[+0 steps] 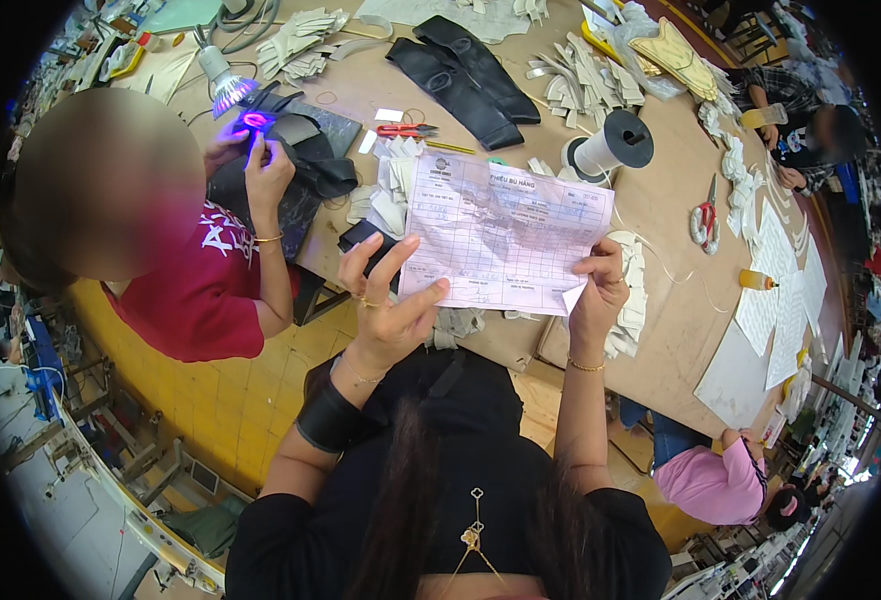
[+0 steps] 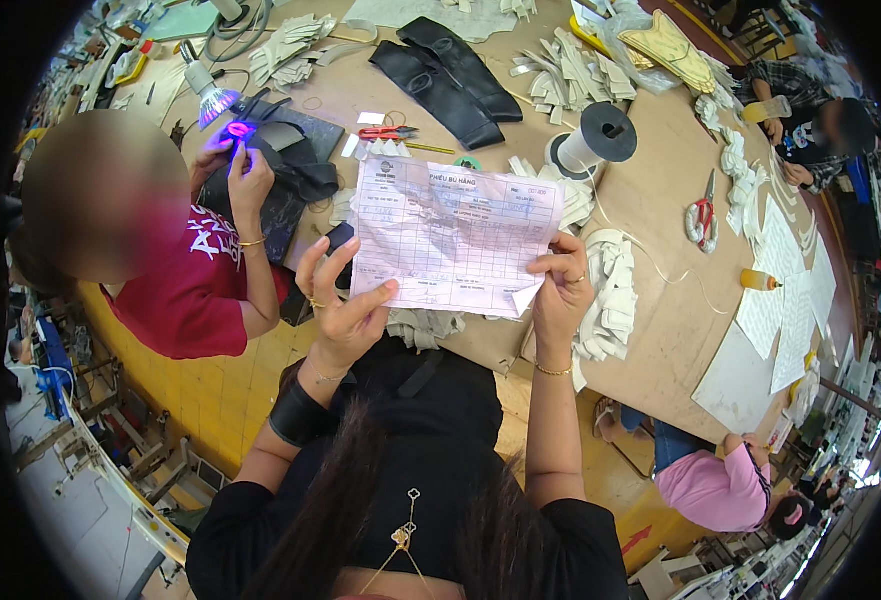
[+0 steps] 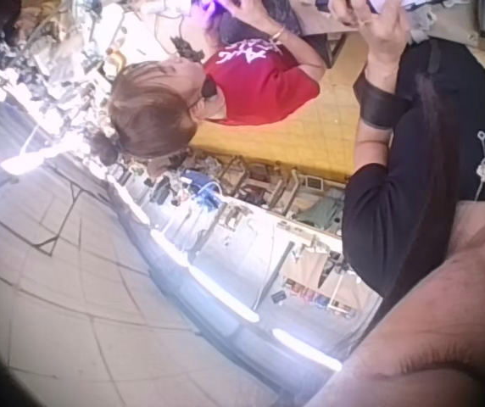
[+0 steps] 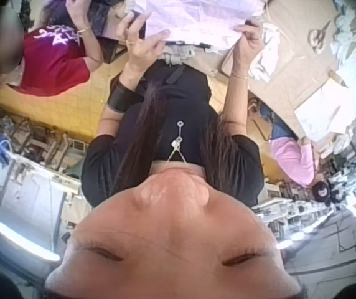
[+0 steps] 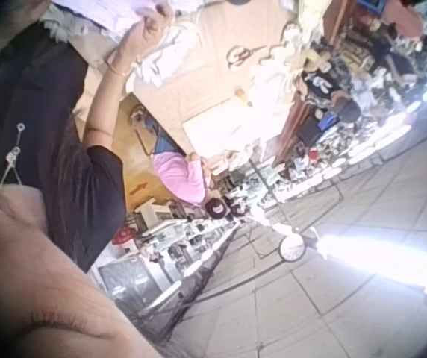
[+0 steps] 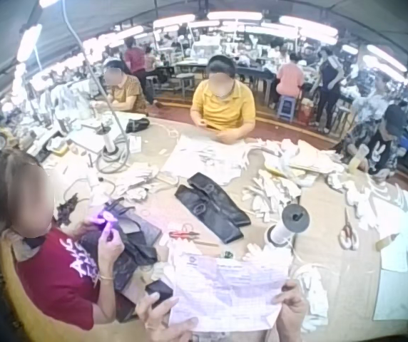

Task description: The person handles white fabric strips and black leather pieces at a cluttered work table. They fold and arrange the white strips, then pick up and inspect a black leather piece, turning it over and stretching it. The person also briefly handles a pink paper document before returning to the leather and fabric materials.

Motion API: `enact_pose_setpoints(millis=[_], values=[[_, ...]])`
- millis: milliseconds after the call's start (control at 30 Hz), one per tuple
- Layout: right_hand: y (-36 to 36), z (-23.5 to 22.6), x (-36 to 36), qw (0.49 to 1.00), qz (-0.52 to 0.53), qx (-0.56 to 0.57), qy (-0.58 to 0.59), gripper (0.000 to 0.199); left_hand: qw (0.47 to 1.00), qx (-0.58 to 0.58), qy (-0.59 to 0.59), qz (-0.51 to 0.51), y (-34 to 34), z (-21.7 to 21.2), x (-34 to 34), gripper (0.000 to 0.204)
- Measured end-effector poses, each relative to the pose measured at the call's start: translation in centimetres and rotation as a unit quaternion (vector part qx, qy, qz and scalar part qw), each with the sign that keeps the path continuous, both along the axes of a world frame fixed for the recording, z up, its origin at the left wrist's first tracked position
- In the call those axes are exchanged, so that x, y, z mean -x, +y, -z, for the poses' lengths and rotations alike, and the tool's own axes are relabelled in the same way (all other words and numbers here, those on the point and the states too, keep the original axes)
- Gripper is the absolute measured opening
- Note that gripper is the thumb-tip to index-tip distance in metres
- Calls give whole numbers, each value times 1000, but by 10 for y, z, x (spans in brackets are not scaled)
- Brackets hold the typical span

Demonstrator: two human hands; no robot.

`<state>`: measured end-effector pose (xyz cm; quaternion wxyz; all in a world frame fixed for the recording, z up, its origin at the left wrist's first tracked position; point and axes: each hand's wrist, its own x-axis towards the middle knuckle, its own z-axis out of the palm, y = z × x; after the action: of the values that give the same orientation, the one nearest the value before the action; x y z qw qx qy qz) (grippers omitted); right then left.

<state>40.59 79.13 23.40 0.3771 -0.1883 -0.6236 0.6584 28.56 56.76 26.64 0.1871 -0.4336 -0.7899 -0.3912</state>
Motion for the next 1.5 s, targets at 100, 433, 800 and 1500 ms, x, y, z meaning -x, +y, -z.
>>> enact_pose_setpoints(millis=[100, 433, 800, 1500], values=[[1, 0, 0, 1000, 0, -3, -2, 23, 1000, 5, -5, 7, 1, 0, 0, 24], [5, 3, -2, 1000, 4, -15, -9, 23, 1000, 14, -12, 6, 6, -5, -2, 21], [6, -1, 1, 977, -60, -122, -166, 19, 942, 209, -209, 158, 7, 7, 4, 10], [5, 12, -7, 986, -87, -32, -137, 16, 899, 247, -299, 204, 7, 10, -6, 12]])
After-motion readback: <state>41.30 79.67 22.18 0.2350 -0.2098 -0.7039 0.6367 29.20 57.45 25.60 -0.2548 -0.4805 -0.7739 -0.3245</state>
